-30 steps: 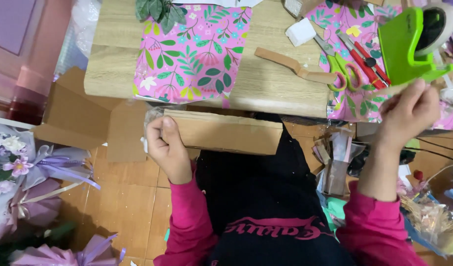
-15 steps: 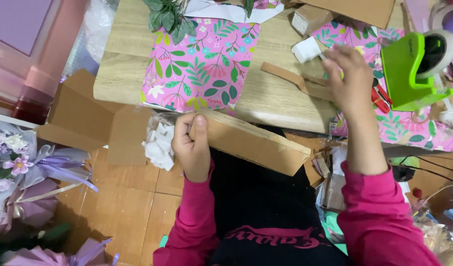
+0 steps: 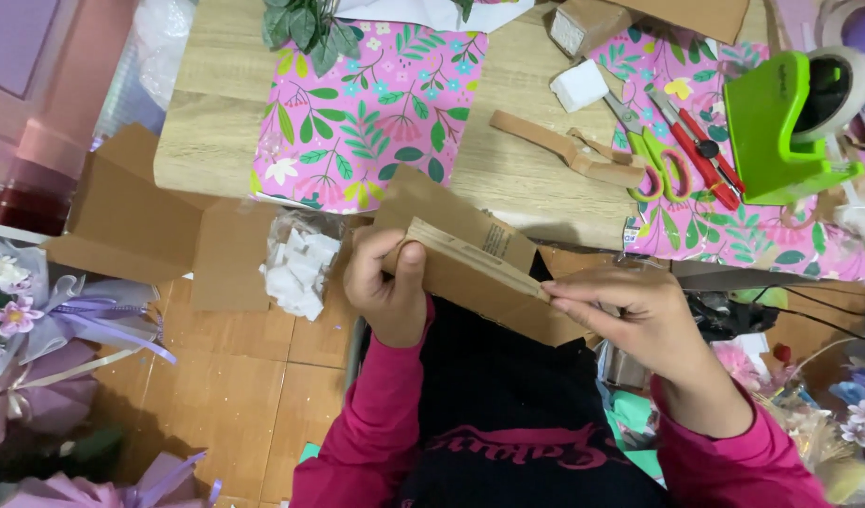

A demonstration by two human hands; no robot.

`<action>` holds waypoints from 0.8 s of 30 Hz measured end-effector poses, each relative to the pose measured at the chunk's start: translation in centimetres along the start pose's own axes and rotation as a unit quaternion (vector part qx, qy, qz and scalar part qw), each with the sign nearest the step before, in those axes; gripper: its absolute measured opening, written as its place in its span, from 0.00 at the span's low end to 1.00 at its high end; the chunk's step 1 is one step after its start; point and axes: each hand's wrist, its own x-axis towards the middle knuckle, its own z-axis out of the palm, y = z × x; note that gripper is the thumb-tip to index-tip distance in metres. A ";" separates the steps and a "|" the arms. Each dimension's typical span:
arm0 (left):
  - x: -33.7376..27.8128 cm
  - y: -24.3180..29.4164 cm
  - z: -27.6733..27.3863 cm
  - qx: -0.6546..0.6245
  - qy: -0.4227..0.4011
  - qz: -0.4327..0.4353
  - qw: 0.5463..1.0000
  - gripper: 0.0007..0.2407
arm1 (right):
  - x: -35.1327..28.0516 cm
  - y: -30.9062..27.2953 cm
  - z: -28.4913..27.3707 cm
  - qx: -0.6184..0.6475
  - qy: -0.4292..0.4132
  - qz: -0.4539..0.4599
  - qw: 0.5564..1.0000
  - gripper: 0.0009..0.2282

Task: The person cuts a piece of cardboard with scissors, then uses a utility knife to score and fold it into a small box. They insert a white foam block into the box and secure it using a hot glue gun.

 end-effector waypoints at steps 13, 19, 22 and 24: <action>-0.3 -0.7 0.4 0.005 0.003 0.087 0.996 0.13 | -1.9 -0.1 2.4 -0.131 0.021 -0.046 0.990 0.05; -0.5 -0.7 0.1 -0.031 -0.014 0.055 0.998 0.13 | -3.5 0.9 1.7 -0.101 0.027 0.041 0.994 0.04; -1.3 -2.0 -0.4 -0.070 0.000 0.032 0.997 0.13 | -4.1 2.4 -0.8 0.009 0.087 0.100 0.991 0.04; -2.2 -3.0 -0.7 -0.004 0.006 -0.080 0.997 0.10 | -4.6 3.0 -2.9 0.108 0.151 0.117 0.976 0.25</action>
